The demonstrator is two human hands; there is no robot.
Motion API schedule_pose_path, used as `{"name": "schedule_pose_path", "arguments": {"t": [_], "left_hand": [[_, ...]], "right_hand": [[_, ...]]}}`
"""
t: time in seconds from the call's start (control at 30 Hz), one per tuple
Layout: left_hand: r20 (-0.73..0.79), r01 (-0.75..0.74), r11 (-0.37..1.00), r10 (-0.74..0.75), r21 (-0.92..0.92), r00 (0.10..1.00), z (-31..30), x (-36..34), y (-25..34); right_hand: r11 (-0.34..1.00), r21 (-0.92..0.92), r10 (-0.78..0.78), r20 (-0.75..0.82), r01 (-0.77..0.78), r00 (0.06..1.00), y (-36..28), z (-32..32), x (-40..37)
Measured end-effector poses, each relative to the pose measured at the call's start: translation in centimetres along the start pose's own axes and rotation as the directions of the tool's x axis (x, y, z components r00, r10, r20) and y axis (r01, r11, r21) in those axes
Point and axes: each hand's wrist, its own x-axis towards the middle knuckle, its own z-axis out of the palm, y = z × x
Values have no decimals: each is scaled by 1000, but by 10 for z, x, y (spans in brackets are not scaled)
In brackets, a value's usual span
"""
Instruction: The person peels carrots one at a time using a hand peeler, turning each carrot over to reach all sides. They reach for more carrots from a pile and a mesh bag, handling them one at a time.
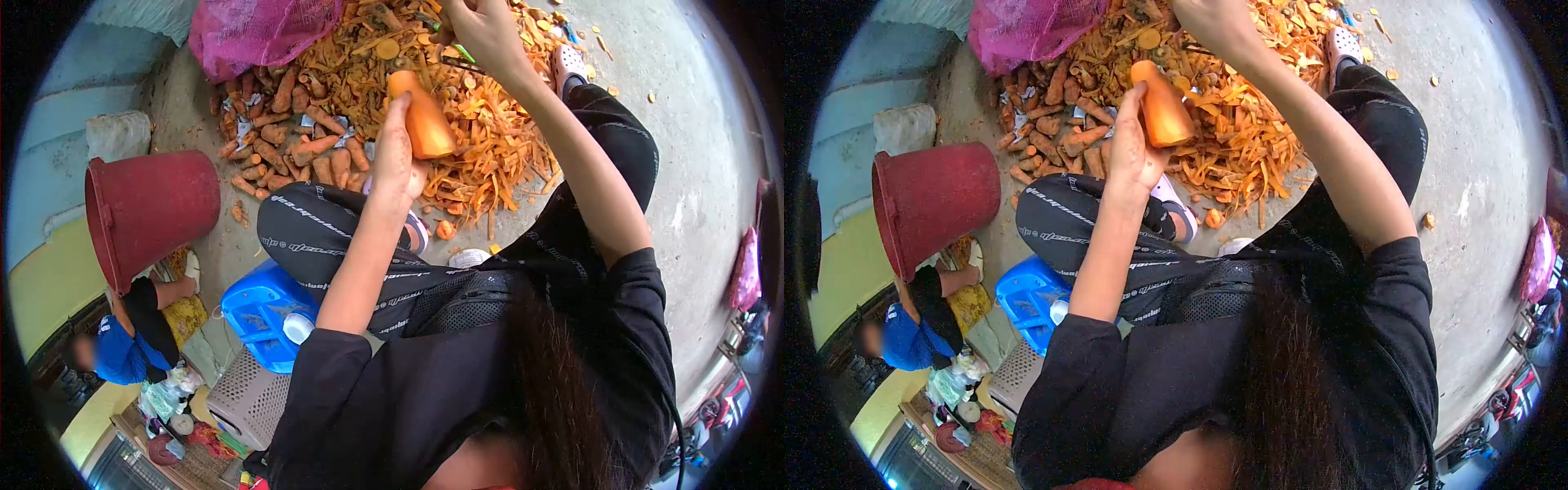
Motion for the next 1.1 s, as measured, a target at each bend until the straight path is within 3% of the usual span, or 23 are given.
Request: {"name": "schedule_pose_path", "arguments": {"t": [0.07, 0.1, 0.17, 0.2, 0.23, 0.3, 0.33, 0.37, 0.47, 0.5, 0.57, 0.6, 0.67, 0.7, 0.8, 1.0, 1.1], "left_hand": [[-22, 46, 994, -48, -96, 999, 4, -4, 1], [-58, 69, 996, -72, -52, 996, 7, -6, 3], [19, 104, 991, -103, -82, 994, 1, -2, 2], [58, 122, 988, -117, -96, 991, -1, 0, 1], [89, 80, 993, -72, -91, 993, 2, -1, 3], [149, -8, 996, 20, -84, 989, 11, -6, 9], [162, 17, 996, -2, -92, 987, 9, -6, 10], [176, 42, 994, -24, -100, 984, 6, -6, 12], [154, 99, 987, -80, -124, 985, 3, -3, 12], [163, 121, 980, -95, -155, 982, -1, -2, 11], [187, 183, 941, -133, -284, 973, -5, -1, 11], [189, 177, 952, -131, -251, 973, -6, -2, 11], [200, 162, 969, -124, -186, 972, 0, -9, 16], [78, 142, 974, -130, -174, 988, 7, -12, 16], [-26, 128, 979, -134, -156, 991, 15, -17, 19], [161, 50, 986, -24, -161, 987, -4, -9, 5], [316, 74, 965, 10, -253, 949, -10, -6, 4]], "right_hand": [[963, 247, 81, 128, -111, 988, -14, -6, -6], [917, 360, 106, 197, -172, 975, -21, -8, -9], [833, 515, 103, 214, -202, 971, -28, -7, -16], [782, 586, 99, 222, -214, 970, -30, -7, -19], [845, 503, 92, 194, -180, 977, -32, -9, -20], [689, 643, 150, 325, -334, 934, -50, -17, -32], [593, 692, 167, 393, -411, 904, -55, -20, -36], [578, 683, 239, 382, -447, 893, -52, -17, -38], [576, 662, 259, 409, -480, 875, -55, -12, -49], [745, 595, 123, 323, -302, 938, -24, -4, -49], [674, 604, 204, 401, -426, 893, -43, -7, -57], [633, 604, 242, 439, -484, 865, -53, -7, -61], [669, 594, 214, 423, -448, 880, -58, -4, -64], [659, 596, 212, 438, -458, 874, -57, -3, -65], [671, 590, 199, 440, -449, 876, -55, 0, -67], [614, 588, 286, 457, -528, 842, -42, 2, -63], [560, 565, 360, 492, -606, 792, -36, 1, -58]]}}
